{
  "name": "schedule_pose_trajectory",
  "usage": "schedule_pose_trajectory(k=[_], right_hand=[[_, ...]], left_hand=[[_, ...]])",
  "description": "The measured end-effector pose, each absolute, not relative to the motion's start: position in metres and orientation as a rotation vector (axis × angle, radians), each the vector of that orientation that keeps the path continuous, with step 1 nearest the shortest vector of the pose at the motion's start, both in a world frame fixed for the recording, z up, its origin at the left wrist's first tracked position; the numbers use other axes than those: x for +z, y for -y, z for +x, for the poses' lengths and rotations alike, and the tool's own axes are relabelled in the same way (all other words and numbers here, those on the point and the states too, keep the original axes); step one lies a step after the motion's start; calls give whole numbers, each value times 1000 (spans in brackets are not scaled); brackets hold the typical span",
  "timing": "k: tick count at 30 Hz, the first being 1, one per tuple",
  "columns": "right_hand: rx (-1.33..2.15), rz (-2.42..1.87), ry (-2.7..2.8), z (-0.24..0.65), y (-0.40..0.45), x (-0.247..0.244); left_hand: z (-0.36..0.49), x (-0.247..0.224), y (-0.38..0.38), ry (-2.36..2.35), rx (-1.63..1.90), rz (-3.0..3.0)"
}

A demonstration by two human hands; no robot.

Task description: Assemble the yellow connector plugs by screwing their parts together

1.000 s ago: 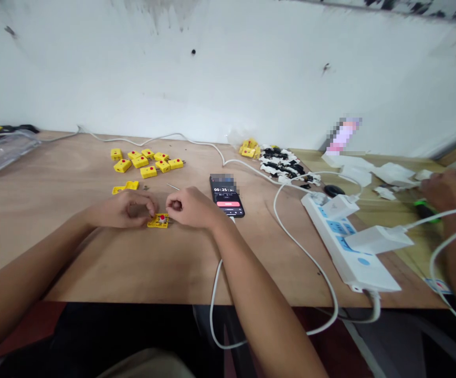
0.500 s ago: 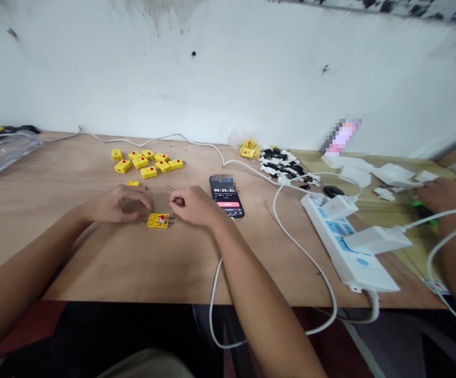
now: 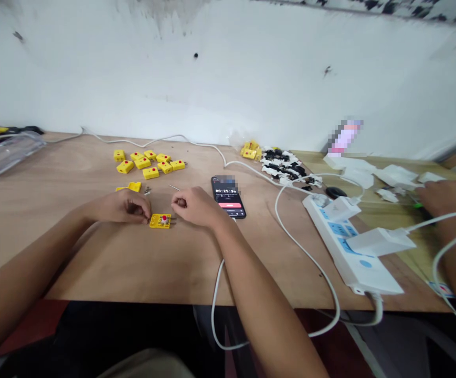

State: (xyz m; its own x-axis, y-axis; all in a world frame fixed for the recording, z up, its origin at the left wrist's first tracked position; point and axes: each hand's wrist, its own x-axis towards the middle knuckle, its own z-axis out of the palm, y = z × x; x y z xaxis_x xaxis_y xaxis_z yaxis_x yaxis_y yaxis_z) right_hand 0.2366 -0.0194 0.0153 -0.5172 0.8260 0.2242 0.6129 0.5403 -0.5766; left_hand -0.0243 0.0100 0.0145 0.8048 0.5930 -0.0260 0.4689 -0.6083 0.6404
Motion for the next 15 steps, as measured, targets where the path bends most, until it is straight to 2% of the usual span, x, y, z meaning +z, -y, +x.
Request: schedule_pose_trajectory(k=[5, 15], right_hand=[[616, -1146, 2327, 236, 20, 17], [620, -1047, 2350, 232, 24, 18]], left_hand=[[-18, 16, -7, -727, 407, 2312], [-7, 6, -5, -766, 299, 2249]])
